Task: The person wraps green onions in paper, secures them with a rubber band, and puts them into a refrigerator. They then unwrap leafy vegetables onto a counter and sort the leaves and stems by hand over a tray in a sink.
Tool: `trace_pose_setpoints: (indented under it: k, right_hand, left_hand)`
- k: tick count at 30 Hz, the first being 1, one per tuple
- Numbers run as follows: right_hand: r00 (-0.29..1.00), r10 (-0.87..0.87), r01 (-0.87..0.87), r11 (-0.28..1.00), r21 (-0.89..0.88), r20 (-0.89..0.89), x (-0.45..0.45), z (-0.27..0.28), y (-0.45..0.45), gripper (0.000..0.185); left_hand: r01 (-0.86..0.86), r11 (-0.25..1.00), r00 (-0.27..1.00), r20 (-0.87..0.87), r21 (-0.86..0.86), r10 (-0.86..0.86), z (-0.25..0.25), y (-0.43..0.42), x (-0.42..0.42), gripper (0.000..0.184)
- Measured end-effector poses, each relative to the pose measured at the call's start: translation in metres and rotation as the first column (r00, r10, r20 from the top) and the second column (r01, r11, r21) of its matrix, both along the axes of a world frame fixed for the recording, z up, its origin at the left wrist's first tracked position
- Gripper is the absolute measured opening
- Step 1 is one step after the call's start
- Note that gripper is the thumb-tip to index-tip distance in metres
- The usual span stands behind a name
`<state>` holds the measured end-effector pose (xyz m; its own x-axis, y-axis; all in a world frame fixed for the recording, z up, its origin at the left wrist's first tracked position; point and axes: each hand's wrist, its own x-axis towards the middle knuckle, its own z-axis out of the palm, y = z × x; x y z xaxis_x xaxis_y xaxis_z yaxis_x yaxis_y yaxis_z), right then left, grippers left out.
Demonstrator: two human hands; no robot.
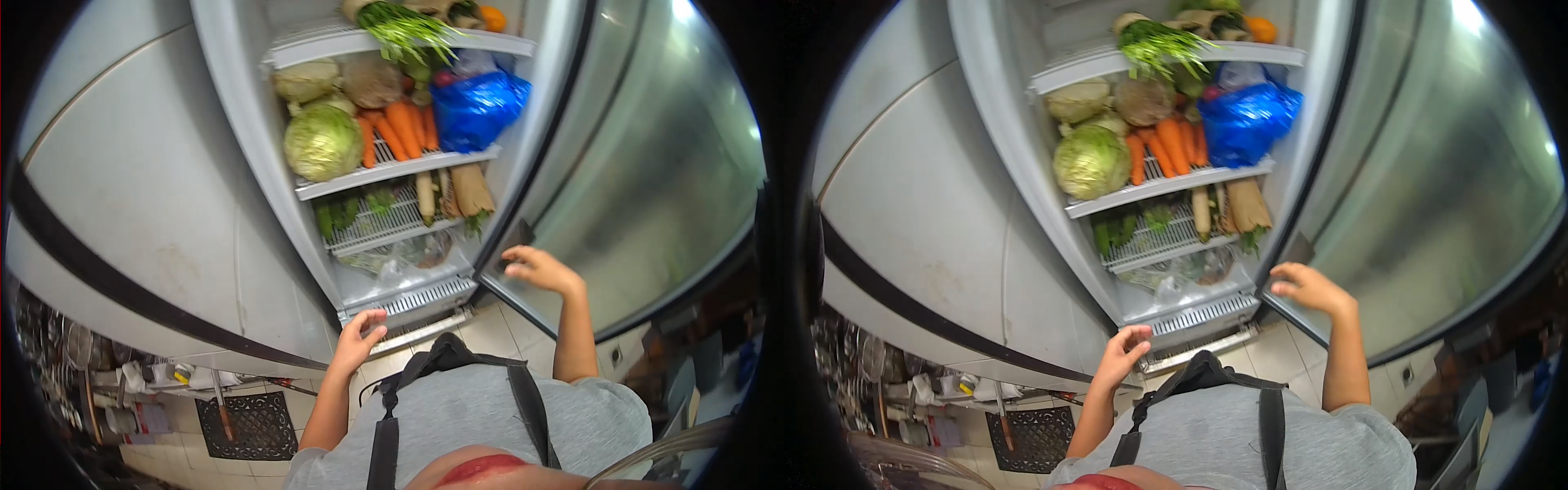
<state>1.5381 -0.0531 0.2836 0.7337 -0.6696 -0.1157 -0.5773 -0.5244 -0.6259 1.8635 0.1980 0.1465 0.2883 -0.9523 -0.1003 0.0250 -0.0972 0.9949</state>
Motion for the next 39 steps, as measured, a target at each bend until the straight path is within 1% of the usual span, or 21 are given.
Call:
trace_pose_setpoints:
  k: [2, 3, 4, 5, 7, 8, 9, 10, 11, 13, 16, 17, 20, 21, 23, 26, 28, 29, 32, 36, 39]
  right_hand:
    - [0.975, 0.076, -0.054, 0.993, 0.108, -0.21, -0.028, -0.006, 0.018, 0.052]
    - [0.947, 0.117, -0.069, 0.984, 0.167, -0.299, -0.043, -0.008, 0.026, 0.053]
    - [0.995, 0.099, -0.093, 0.962, 0.257, -0.009, -0.057, -0.011, 0.035, 0.053]
    - [0.983, 0.046, -0.101, 0.944, 0.314, 0.178, -0.067, -0.005, 0.048, 0.051]
    - [0.948, -0.018, -0.068, 0.964, 0.257, 0.318, -0.093, 0.002, 0.067, 0.05]
    - [0.957, -0.064, 0.006, 0.979, 0.202, 0.284, -0.11, 0.001, 0.074, 0.05]
    - [0.961, -0.108, 0.092, 0.993, 0.075, 0.255, -0.134, -0.012, 0.082, 0.05]
    - [0.975, -0.164, 0.175, 0.982, -0.063, 0.151, -0.158, -0.023, 0.095, 0.05]
    - [0.965, -0.26, 0.261, 0.954, -0.144, 0.032, -0.185, -0.033, 0.109, 0.052]
    - [0.871, -0.477, 0.466, 0.879, -0.103, -0.123, -0.236, -0.045, 0.151, 0.055]
    - [0.752, -0.64, 0.649, 0.76, 0.01, -0.16, -0.312, -0.054, 0.232, 0.056]
    - [0.72, -0.682, 0.69, 0.724, 0.019, -0.13, -0.337, -0.058, 0.262, 0.057]
    - [0.533, -0.835, 0.844, 0.536, 0.021, -0.139, -0.407, -0.08, 0.356, 0.056]
    - [0.449, -0.88, 0.893, 0.449, 0.035, -0.159, -0.423, -0.083, 0.387, 0.056]
    - [0.293, -0.932, 0.956, 0.286, 0.063, -0.215, -0.45, -0.081, 0.441, 0.055]
    - [0.131, -0.96, 0.99, 0.114, 0.08, -0.249, -0.48, -0.093, 0.509, 0.054]
    - [0.069, -0.974, 0.996, 0.053, 0.078, -0.216, -0.489, -0.096, 0.543, 0.054]
    - [0.025, -0.98, 0.997, 0.009, 0.078, -0.2, -0.491, -0.097, 0.559, 0.054]
    - [-0.119, -0.983, 0.99, -0.129, 0.063, -0.14, -0.497, -0.122, 0.596, 0.053]
    - [-0.333, -0.933, 0.94, -0.339, 0.025, -0.135, -0.481, -0.118, 0.625, 0.053]
    - [-0.484, -0.858, 0.87, -0.493, 0.013, -0.169, -0.451, -0.124, 0.645, 0.056]
  left_hand:
    - [0.081, 0.995, 0.983, 0.173, -0.066, -0.068, -0.004, -0.015, -0.012, 0.034]
    - [0.11, 0.994, 0.964, 0.243, -0.015, -0.103, 0.014, -0.02, -0.021, 0.035]
    - [0.15, 0.989, 0.962, 0.232, -0.015, -0.143, 0.021, -0.027, -0.03, 0.036]
    - [0.179, 0.984, 0.967, 0.186, -0.009, -0.174, 0.023, -0.035, -0.038, 0.036]
    - [0.263, 0.965, 0.956, 0.133, 0.006, -0.262, 0.015, -0.054, -0.054, 0.038]
    - [0.309, 0.951, 0.944, 0.118, -0.001, -0.307, -0.001, -0.067, -0.061, 0.039]
    - [0.353, 0.936, 0.918, 0.19, 0.005, -0.347, 0.004, -0.076, -0.074, 0.039]
    - [0.403, 0.915, 0.883, 0.262, 0.004, -0.39, 0.01, -0.085, -0.091, 0.039]
    - [0.452, 0.892, 0.86, 0.261, 0.009, -0.439, 0.014, -0.093, -0.109, 0.039]
    - [0.544, 0.839, 0.8, 0.296, 0.008, -0.522, 0.025, -0.105, -0.151, 0.039]
    - [0.669, 0.742, 0.712, 0.254, 0.036, -0.655, 0.028, -0.117, -0.223, 0.04]
    - [0.71, 0.703, 0.677, 0.232, 0.043, -0.698, 0.027, -0.118, -0.251, 0.04]
    - [0.83, 0.556, 0.53, 0.236, 0.056, -0.815, 0.035, -0.106, -0.347, 0.04]
    - [0.861, 0.505, 0.484, 0.217, 0.052, -0.848, 0.036, -0.099, -0.378, 0.04]
    - [0.925, 0.374, 0.342, 0.287, 0.065, -0.895, 0.05, -0.083, -0.443, 0.039]
    - [0.978, 0.194, 0.153, 0.365, 0.077, -0.918, 0.048, -0.064, -0.523, 0.038]
    - [0.993, 0.072, 0.026, 0.416, 0.095, -0.909, 0.051, -0.05, -0.57, 0.037]
    - [0.99, 0.038, -0.023, 0.426, 0.136, -0.904, 0.053, -0.044, -0.59, 0.037]
    - [0.979, -0.147, -0.193, 0.436, 0.138, -0.879, 0.06, -0.027, -0.644, 0.036]
    - [0.913, -0.348, -0.407, 0.468, 0.212, -0.784, 0.058, -0.022, -0.711, 0.035]
    - [0.832, -0.51, -0.544, 0.502, 0.219, -0.672, 0.052, -0.021, -0.763, 0.034]
